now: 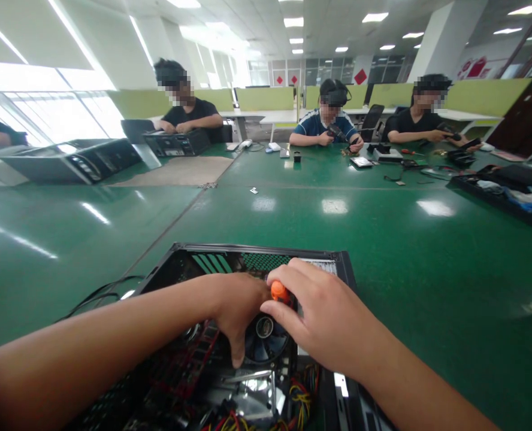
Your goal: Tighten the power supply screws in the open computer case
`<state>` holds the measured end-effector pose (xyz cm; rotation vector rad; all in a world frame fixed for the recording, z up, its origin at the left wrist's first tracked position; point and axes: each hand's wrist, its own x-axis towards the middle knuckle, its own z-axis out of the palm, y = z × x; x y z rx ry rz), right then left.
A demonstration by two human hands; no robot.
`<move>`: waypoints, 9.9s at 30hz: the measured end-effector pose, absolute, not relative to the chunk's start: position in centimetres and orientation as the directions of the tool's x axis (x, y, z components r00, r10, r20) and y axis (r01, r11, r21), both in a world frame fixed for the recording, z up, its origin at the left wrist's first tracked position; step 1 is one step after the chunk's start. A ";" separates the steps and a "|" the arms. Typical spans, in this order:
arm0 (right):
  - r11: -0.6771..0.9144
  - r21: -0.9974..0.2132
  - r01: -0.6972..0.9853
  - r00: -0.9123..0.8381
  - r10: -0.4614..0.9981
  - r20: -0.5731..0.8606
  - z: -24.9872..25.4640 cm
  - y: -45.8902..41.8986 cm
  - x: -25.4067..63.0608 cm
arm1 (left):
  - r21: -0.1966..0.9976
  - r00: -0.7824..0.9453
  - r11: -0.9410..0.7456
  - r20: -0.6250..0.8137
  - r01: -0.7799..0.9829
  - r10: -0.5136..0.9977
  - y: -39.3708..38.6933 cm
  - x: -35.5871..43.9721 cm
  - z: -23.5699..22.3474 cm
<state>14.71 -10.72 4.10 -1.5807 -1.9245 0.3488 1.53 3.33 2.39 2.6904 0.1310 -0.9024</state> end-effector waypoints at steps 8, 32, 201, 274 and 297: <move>0.244 -0.531 0.812 -0.051 0.935 0.352 4.1 -13.5 13.8 | 0.441 0.813 -0.877 -0.571 0.189 -0.113 4.3 1.3 1.2; 0.182 -0.600 0.779 -0.041 0.970 0.240 3.3 -15.9 12.8 | 0.295 0.766 -0.935 -0.642 0.198 -0.040 3.6 1.6 1.7; 0.172 -0.615 0.770 0.114 0.911 0.397 3.9 -11.9 14.0 | 0.306 0.741 -0.917 -0.672 0.258 -0.016 3.5 1.5 2.3; 0.434 -0.624 0.650 -0.091 0.860 0.503 4.0 -12.8 13.6 | 0.527 0.786 -0.815 -0.598 0.240 -0.155 3.5 1.3 1.4; 0.263 -0.526 0.809 0.034 0.872 0.488 3.4 -12.3 13.2 | 0.370 0.737 -0.904 -0.668 0.213 -0.100 3.6 1.3 1.5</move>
